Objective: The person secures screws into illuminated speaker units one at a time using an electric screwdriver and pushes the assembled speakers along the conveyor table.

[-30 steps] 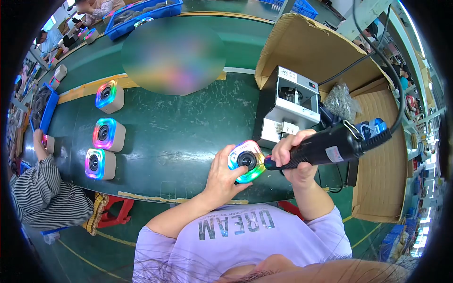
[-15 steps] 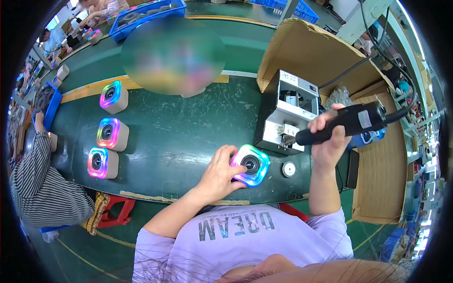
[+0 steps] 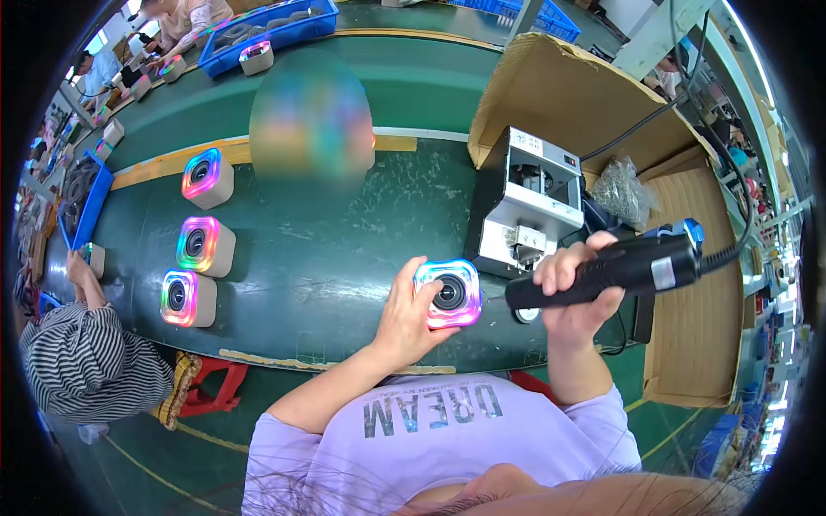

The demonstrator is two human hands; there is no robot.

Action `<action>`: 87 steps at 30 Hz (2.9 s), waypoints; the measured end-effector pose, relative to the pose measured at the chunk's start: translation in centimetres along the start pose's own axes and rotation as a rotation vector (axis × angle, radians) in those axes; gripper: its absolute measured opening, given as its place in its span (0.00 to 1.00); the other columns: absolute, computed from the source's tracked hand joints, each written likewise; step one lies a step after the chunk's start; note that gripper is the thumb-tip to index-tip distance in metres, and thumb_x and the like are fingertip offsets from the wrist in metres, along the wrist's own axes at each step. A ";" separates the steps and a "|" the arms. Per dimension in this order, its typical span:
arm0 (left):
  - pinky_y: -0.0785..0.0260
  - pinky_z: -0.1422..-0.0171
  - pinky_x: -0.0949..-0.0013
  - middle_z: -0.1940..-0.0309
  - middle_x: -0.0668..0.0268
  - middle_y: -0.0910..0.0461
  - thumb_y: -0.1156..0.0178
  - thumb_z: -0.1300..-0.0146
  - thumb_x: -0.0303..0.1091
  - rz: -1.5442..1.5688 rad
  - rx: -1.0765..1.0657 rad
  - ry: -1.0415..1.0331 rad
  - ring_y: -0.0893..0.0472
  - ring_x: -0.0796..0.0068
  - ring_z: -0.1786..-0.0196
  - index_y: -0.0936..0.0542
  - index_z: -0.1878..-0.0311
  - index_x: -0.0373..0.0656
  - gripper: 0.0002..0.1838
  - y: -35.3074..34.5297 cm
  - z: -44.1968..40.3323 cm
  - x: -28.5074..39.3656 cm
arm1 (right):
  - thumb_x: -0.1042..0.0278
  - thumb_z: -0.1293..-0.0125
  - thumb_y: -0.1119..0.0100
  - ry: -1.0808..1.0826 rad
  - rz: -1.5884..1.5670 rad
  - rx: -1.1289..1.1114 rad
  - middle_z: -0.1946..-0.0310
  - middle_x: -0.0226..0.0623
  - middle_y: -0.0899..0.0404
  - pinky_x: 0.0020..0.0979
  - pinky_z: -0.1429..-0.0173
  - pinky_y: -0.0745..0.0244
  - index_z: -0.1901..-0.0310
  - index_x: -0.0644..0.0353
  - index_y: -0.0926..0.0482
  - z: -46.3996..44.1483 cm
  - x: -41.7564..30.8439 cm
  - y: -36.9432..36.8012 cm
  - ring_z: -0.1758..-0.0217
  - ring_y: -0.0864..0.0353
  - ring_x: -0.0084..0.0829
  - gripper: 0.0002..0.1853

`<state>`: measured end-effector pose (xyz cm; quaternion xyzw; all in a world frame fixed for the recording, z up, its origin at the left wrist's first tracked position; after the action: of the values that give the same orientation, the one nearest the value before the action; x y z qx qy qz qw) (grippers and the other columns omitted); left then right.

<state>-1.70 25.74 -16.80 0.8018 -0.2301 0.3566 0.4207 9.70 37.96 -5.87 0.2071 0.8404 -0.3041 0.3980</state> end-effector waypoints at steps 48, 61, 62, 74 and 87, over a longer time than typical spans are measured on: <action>0.45 0.35 0.55 0.44 0.47 0.37 0.33 0.57 0.30 -0.781 0.342 0.183 0.40 0.47 0.37 0.28 0.50 0.40 0.27 18.6 -6.0 -5.2 | 0.53 0.55 0.29 -0.430 0.053 -0.038 0.76 0.39 0.27 0.33 0.64 0.27 0.49 0.66 0.37 4.5 9.3 -0.4 0.72 0.25 0.31 0.37; 0.42 0.38 0.60 0.47 0.53 0.35 0.30 0.64 0.34 -0.649 0.619 0.672 0.35 0.55 0.42 0.35 0.42 0.39 0.40 32.3 14.0 -12.8 | 0.53 0.55 0.31 -0.428 0.091 -0.104 0.76 0.39 0.28 0.32 0.65 0.28 0.49 0.66 0.37 4.8 9.1 -1.6 0.73 0.26 0.31 0.37; 0.42 0.38 0.60 0.47 0.53 0.35 0.30 0.64 0.34 -0.639 0.613 0.665 0.35 0.55 0.42 0.35 0.42 0.39 0.40 31.8 14.1 -12.7 | 0.53 0.55 0.31 -0.422 0.099 -0.094 0.76 0.38 0.28 0.31 0.66 0.28 0.49 0.66 0.37 4.9 9.0 -1.3 0.73 0.26 0.30 0.37; 0.36 0.44 0.54 0.46 0.46 0.37 0.27 0.68 0.39 -0.195 0.008 0.060 0.32 0.46 0.45 0.31 0.51 0.39 0.37 7.7 4.9 -1.0 | 0.41 0.44 0.43 0.018 0.107 0.047 0.79 0.31 0.34 0.28 0.69 0.33 0.48 0.61 0.40 -0.8 0.2 3.3 0.78 0.32 0.25 0.34; 0.47 0.36 0.49 0.38 0.47 0.44 0.29 0.65 0.34 -0.036 -0.238 -0.228 0.43 0.44 0.36 0.23 0.71 0.46 0.15 -2.0 0.8 3.3 | 0.45 0.45 0.39 -0.120 0.220 0.010 0.78 0.33 0.32 0.29 0.68 0.32 0.51 0.62 0.38 -3.5 1.8 3.0 0.77 0.31 0.25 0.32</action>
<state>2.05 25.95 -15.55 0.7855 -0.3026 0.2259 0.4903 8.52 42.68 -6.56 0.2814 0.7858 -0.2746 0.4774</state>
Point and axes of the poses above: each hand's wrist, its own z-axis away from the middle knuckle, its own y-axis out of the back of the hand, x = y × z, the point moved 10 cm from there along -z, towards the middle knuckle
